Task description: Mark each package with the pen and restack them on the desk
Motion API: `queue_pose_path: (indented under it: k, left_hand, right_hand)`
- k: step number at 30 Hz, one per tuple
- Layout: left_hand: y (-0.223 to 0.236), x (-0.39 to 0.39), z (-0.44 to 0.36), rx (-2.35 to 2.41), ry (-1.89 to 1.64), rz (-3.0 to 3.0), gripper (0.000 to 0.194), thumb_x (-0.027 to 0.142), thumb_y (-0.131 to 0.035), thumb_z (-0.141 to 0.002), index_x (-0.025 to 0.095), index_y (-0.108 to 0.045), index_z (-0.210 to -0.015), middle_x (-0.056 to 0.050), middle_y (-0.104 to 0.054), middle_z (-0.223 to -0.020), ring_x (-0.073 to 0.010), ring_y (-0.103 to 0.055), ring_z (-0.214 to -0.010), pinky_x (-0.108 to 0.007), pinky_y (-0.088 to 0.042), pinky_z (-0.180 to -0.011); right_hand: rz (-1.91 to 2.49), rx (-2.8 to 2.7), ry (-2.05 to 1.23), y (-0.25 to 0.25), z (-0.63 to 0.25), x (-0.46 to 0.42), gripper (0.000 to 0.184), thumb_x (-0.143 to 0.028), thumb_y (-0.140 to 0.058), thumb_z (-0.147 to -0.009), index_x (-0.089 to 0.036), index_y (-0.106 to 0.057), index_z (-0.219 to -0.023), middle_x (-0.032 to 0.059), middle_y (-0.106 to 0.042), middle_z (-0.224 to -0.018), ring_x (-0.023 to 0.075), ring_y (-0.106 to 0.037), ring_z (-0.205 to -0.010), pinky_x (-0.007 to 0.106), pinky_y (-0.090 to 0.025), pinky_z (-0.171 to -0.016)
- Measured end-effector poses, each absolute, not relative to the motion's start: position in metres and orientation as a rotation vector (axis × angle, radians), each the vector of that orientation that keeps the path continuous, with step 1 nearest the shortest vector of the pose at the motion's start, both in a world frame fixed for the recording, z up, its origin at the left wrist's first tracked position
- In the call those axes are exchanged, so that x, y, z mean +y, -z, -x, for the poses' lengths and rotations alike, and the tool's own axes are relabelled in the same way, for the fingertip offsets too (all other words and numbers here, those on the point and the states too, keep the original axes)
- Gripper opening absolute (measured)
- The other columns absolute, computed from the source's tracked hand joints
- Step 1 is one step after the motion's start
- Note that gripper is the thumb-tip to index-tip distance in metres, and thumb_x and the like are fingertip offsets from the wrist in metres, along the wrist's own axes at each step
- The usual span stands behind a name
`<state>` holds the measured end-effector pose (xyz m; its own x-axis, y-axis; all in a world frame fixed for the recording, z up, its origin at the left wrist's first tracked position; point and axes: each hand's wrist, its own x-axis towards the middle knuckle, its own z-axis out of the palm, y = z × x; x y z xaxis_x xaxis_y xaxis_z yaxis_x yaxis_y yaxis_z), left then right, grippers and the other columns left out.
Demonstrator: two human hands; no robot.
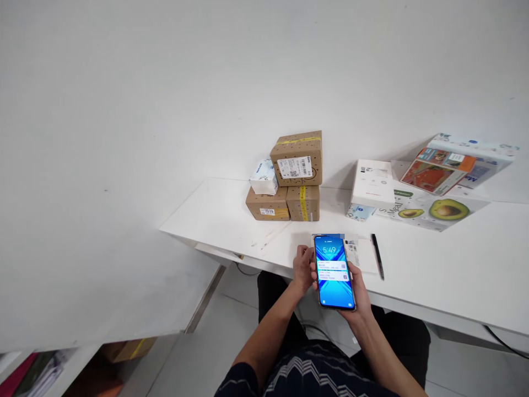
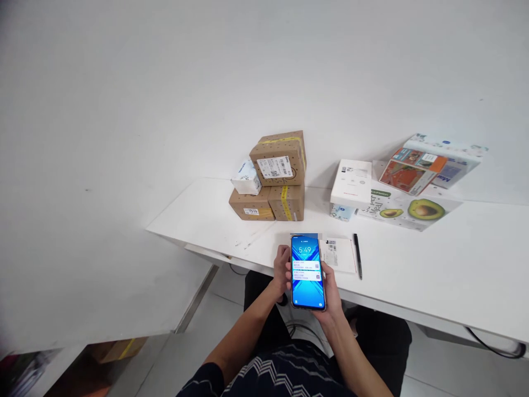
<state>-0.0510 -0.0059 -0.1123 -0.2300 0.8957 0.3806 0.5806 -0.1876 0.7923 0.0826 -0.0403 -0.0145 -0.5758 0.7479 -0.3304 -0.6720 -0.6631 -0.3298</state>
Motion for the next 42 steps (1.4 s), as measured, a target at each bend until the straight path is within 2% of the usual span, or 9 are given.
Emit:
queue_pose_path:
  k: [5, 9, 14, 18, 22, 31, 34, 40, 42]
  left_hand:
    - [0.114, -0.004, 0.051, 1.798, -1.360, -1.790, 0.017, 0.016, -0.048, -0.085, 0.023, -0.063, -0.091, -0.003, -0.051, -0.087, -0.0135, -0.055, -0.073, -0.024, -0.046, -0.060]
    - [0.113, -0.003, 0.050, 1.803, -1.393, -1.832, 0.022, 0.015, -0.045, -0.086, 0.021, -0.063, -0.096, -0.003, -0.050, -0.092, -0.0123, -0.055, -0.074, -0.026, -0.048, -0.069]
    - [0.113, -0.002, 0.050, 1.794, -1.416, -1.843, 0.022, 0.016, -0.044, -0.087, 0.020, -0.064, -0.095, -0.003, -0.049, -0.090, -0.0110, -0.053, -0.069, -0.024, -0.047, -0.064]
    - [0.115, -0.002, 0.050, 1.794, -1.418, -1.842, 0.022, 0.017, -0.044, -0.087, 0.020, -0.064, -0.095, -0.004, -0.049, -0.090, -0.0117, -0.054, -0.071, -0.024, -0.047, -0.065]
    - [0.115, -0.002, 0.051, 1.786, -1.411, -1.852, 0.022, 0.016, -0.044, -0.087, 0.020, -0.064, -0.096, -0.004, -0.050, -0.091, -0.0119, -0.055, -0.074, -0.025, -0.049, -0.069]
    - [0.112, -0.004, 0.053, 1.762, -1.419, -1.856, 0.024, 0.014, -0.043, -0.087, 0.020, -0.064, -0.097, -0.003, -0.050, -0.090, -0.0113, -0.055, -0.071, -0.025, -0.049, -0.069]
    - [0.112, -0.004, 0.052, 1.759, -1.413, -1.841, 0.024, 0.014, -0.043, -0.087, 0.020, -0.064, -0.097, -0.004, -0.050, -0.091, -0.0114, -0.055, -0.071, -0.025, -0.049, -0.069]
    - [0.109, -0.004, 0.052, 1.744, -1.417, -1.797, 0.024, 0.017, -0.041, -0.089, 0.020, -0.064, -0.097, -0.004, -0.051, -0.091, -0.0119, -0.055, -0.072, -0.026, -0.048, -0.069]
    - [0.108, -0.005, 0.052, 1.730, -1.431, -1.776, 0.023, 0.019, -0.042, -0.090, 0.020, -0.064, -0.096, -0.004, -0.051, -0.090, -0.0121, -0.056, -0.072, -0.026, -0.048, -0.068]
  right_hand:
    - [0.689, -0.264, -2.167, 0.012, -0.095, -0.040, 0.049, -0.049, -0.049, -0.083, -0.017, -0.064, -0.117, 0.0125, -0.073, -0.103, 0.0295, -0.070, -0.089, 0.046, -0.054, -0.079]
    - [0.946, -0.369, -1.880, 0.015, -0.135, -0.035, 0.052, -0.054, -0.051, -0.078, -0.017, -0.066, -0.111, 0.0119, -0.074, -0.098, 0.0290, -0.070, -0.084, 0.043, -0.055, -0.075]
    - [1.633, -0.741, -1.105, 0.025, -0.209, -0.024, 0.058, -0.052, -0.052, -0.076, -0.021, -0.056, -0.125, 0.0088, -0.069, -0.106, 0.0264, -0.066, -0.088, 0.044, -0.051, -0.082]
    - [2.133, -1.296, -0.460, 0.036, -0.250, -0.014, 0.066, -0.055, -0.049, -0.078, -0.018, -0.052, -0.133, 0.0171, -0.063, -0.108, 0.0383, -0.057, -0.107, 0.054, -0.042, -0.093]
    - [2.210, -1.596, -0.163, 0.058, -0.265, -0.005, 0.068, -0.053, -0.049, -0.077, -0.014, -0.052, -0.132, 0.0209, -0.059, -0.112, 0.0441, -0.053, -0.108, 0.059, -0.041, -0.090]
    - [2.246, -1.736, -0.078, 0.082, -0.270, 0.006, 0.064, -0.057, -0.045, -0.081, -0.014, -0.056, -0.127, 0.0229, -0.051, -0.130, 0.0452, -0.041, -0.123, 0.057, -0.038, -0.094]
    - [1.954, -1.921, -0.062, 0.072, -0.250, 0.008, 0.066, -0.057, -0.051, -0.079, -0.013, -0.055, -0.128, 0.0238, -0.043, -0.140, 0.0428, -0.034, -0.130, 0.058, -0.034, -0.099]
    - [1.505, -2.305, -0.421, 0.058, -0.190, 0.034, 0.070, -0.036, -0.075, -0.060, -0.032, -0.057, -0.127, 0.0133, -0.046, -0.144, 0.0423, -0.031, -0.135, 0.059, -0.027, -0.103]
    - [1.483, -2.373, -0.457, 0.056, -0.180, 0.044, 0.071, -0.029, -0.075, -0.058, -0.032, -0.058, -0.126, 0.0134, -0.048, -0.142, 0.0412, -0.033, -0.134, 0.057, -0.026, -0.105]
